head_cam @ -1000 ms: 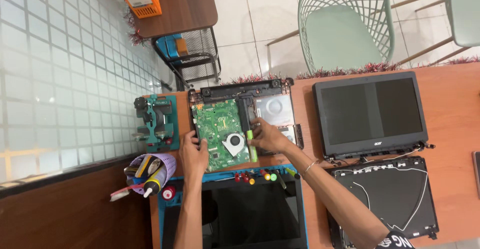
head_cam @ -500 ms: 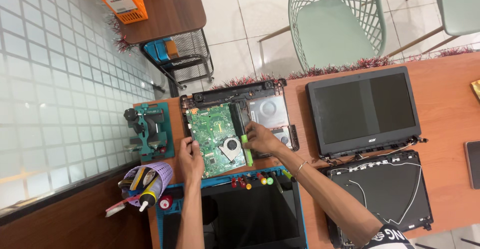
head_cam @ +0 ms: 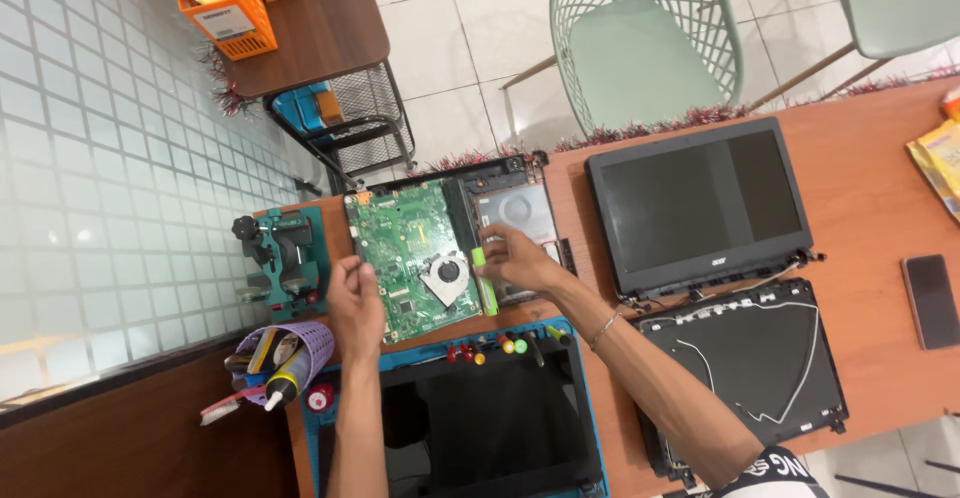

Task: The person reassembles a laptop by aligning the screen assembly with the bottom case, pressing the hinge covers into place, and then closing the laptop lid.

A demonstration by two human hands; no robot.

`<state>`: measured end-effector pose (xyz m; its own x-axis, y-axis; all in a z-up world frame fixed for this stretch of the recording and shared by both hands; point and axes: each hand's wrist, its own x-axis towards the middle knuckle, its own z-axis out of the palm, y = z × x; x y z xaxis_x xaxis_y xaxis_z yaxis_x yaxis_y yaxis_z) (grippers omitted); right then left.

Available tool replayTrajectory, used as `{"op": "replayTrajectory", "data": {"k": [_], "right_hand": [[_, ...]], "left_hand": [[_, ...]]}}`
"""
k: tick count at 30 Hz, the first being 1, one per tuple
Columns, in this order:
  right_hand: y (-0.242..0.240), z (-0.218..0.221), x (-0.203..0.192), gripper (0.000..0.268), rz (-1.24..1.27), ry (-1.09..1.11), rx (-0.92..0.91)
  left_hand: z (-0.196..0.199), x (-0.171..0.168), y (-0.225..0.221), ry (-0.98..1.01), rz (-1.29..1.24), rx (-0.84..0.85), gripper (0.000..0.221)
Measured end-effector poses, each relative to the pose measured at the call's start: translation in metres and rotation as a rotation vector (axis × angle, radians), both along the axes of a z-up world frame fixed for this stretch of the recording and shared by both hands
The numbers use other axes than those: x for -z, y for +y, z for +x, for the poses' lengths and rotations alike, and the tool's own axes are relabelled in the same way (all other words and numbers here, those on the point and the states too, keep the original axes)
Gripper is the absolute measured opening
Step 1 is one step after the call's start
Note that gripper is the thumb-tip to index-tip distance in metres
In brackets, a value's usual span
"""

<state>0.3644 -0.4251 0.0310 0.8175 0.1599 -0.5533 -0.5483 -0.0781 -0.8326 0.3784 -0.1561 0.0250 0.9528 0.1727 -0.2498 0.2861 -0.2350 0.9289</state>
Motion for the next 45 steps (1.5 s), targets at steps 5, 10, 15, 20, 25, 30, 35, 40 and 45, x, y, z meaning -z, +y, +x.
{"op": "replayTrajectory", "data": {"k": [5, 10, 15, 20, 25, 30, 35, 40, 45], "right_hand": [[-0.012, -0.017, -0.057, 0.057, 0.063, -0.062, 0.041], [-0.034, -0.064, -0.107, 0.057, 0.065, -0.131, 0.104], [-0.052, -0.137, -0.128, 0.061, 0.182, -0.140, 0.280], [-0.064, -0.213, -0.135, 0.058, 0.228, -0.189, 0.410], [-0.080, -0.277, -0.130, 0.053, 0.159, -0.069, 0.501], [-0.099, -0.326, -0.109, 0.055, 0.113, -0.001, 0.598], [-0.124, -0.357, -0.097, 0.049, 0.101, -0.024, 0.593], [-0.154, -0.382, -0.092, 0.048, 0.148, -0.051, 0.682], [-0.200, -0.403, -0.091, 0.047, 0.042, -0.035, 0.773]], "left_hand": [[-0.003, -0.040, -0.007, -0.067, -0.148, 0.054, 0.025], [-0.030, -0.091, -0.026, -0.069, -0.252, 0.109, 0.024], [-0.076, -0.125, -0.053, 0.002, -0.261, 0.183, 0.024], [-0.128, -0.130, -0.080, 0.071, -0.299, 0.246, 0.024], [-0.176, -0.115, -0.108, 0.131, -0.304, 0.309, 0.024], [-0.215, -0.102, -0.139, 0.179, -0.269, 0.375, 0.024], [-0.235, -0.103, -0.170, 0.245, -0.175, 0.414, 0.023], [-0.251, -0.100, -0.213, 0.296, -0.193, 0.432, 0.021], [-0.262, -0.083, -0.271, 0.253, -0.248, 0.513, 0.020]]}}
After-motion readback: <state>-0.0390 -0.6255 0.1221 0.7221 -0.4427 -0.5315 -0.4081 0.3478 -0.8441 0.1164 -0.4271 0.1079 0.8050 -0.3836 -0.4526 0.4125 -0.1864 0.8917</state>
